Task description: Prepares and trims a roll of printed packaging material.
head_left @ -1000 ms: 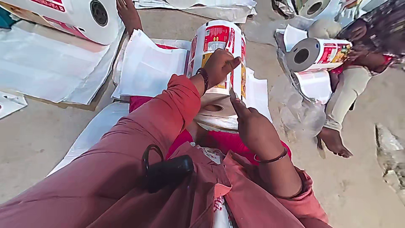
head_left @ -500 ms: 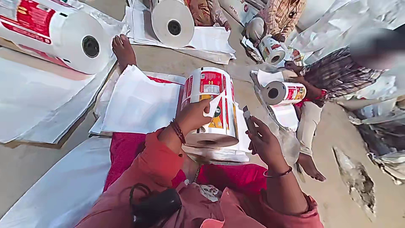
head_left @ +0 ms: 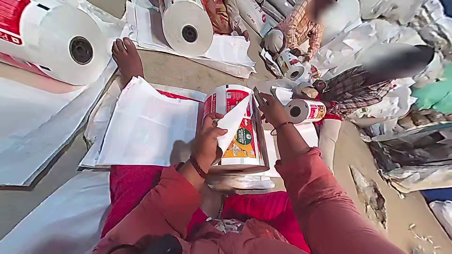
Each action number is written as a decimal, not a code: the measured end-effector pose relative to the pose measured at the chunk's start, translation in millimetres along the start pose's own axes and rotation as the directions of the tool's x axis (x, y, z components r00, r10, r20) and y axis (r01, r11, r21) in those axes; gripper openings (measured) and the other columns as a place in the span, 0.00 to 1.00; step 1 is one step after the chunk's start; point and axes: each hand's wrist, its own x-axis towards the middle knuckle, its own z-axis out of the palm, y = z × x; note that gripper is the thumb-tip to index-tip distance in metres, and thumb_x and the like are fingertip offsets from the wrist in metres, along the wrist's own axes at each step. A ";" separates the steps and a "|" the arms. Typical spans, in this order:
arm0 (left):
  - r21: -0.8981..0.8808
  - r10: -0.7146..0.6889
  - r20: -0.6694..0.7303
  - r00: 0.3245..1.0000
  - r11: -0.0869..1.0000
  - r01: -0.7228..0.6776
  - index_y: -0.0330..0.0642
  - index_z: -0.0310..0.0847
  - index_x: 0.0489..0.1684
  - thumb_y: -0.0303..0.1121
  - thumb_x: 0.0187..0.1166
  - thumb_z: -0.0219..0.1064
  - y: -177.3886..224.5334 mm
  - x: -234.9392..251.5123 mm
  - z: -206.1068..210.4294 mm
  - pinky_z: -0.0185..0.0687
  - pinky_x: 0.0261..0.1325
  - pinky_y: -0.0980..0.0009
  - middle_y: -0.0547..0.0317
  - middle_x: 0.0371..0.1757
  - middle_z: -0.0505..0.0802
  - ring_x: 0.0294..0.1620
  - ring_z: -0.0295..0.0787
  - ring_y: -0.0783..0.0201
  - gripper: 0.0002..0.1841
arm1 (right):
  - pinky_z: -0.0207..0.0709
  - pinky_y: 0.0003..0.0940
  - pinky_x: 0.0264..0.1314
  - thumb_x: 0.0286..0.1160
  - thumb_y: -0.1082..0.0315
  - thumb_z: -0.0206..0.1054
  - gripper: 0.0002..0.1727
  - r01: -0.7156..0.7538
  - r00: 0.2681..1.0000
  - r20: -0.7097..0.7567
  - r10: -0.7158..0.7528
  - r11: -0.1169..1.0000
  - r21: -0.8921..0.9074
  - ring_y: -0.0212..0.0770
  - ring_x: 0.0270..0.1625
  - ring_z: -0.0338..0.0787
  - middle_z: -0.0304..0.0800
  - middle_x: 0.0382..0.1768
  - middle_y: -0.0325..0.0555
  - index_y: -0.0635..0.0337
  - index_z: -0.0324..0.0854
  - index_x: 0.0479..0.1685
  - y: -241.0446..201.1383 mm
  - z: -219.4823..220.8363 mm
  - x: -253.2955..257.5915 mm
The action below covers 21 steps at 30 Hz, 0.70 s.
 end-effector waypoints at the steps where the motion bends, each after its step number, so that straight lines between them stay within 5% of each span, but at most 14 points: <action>1: 0.009 0.023 0.012 1.000 1.000 -0.023 0.47 0.71 0.70 0.22 0.74 0.52 -3.0 -1.0 0.5 0.91 0.28 0.58 0.47 0.53 0.91 0.34 0.93 0.55 0.23 | 0.87 0.49 0.34 0.82 0.69 0.61 0.32 0.005 1.000 0.005 -0.005 1.000 -0.016 0.49 0.32 0.91 0.89 0.57 0.58 0.42 0.67 0.88 -0.8 0.6 7.7; 7: 0.054 0.115 0.022 0.993 0.992 -0.116 0.45 0.74 0.64 0.21 0.72 0.53 -8.4 -2.2 3.5 0.92 0.35 0.58 0.50 0.55 0.90 0.39 0.93 0.58 0.21 | 0.86 0.51 0.35 0.82 0.67 0.62 0.30 0.033 0.999 0.014 -0.032 0.994 -0.100 0.49 0.33 0.91 0.90 0.56 0.56 0.40 0.71 0.85 -4.3 -3.8 26.4; 12: 0.099 0.144 0.002 0.990 0.985 -0.144 0.46 0.77 0.60 0.21 0.70 0.54 -9.0 -3.1 2.8 0.92 0.37 0.58 0.54 0.56 0.89 0.41 0.92 0.60 0.20 | 0.86 0.60 0.46 0.81 0.67 0.61 0.30 0.051 0.998 0.031 -0.046 0.977 -0.207 0.56 0.41 0.93 0.90 0.57 0.58 0.41 0.73 0.84 -13.9 -7.4 20.2; 21: 0.138 0.223 -0.041 0.974 0.967 -0.215 0.44 0.77 0.57 0.19 0.67 0.55 -10.4 -3.0 5.9 0.90 0.46 0.59 0.56 0.54 0.90 0.48 0.90 0.62 0.20 | 0.83 0.50 0.32 0.82 0.66 0.62 0.28 0.136 0.974 0.217 -0.064 0.933 -0.332 0.48 0.26 0.86 0.91 0.41 0.57 0.43 0.75 0.83 -26.0 -42.5 18.8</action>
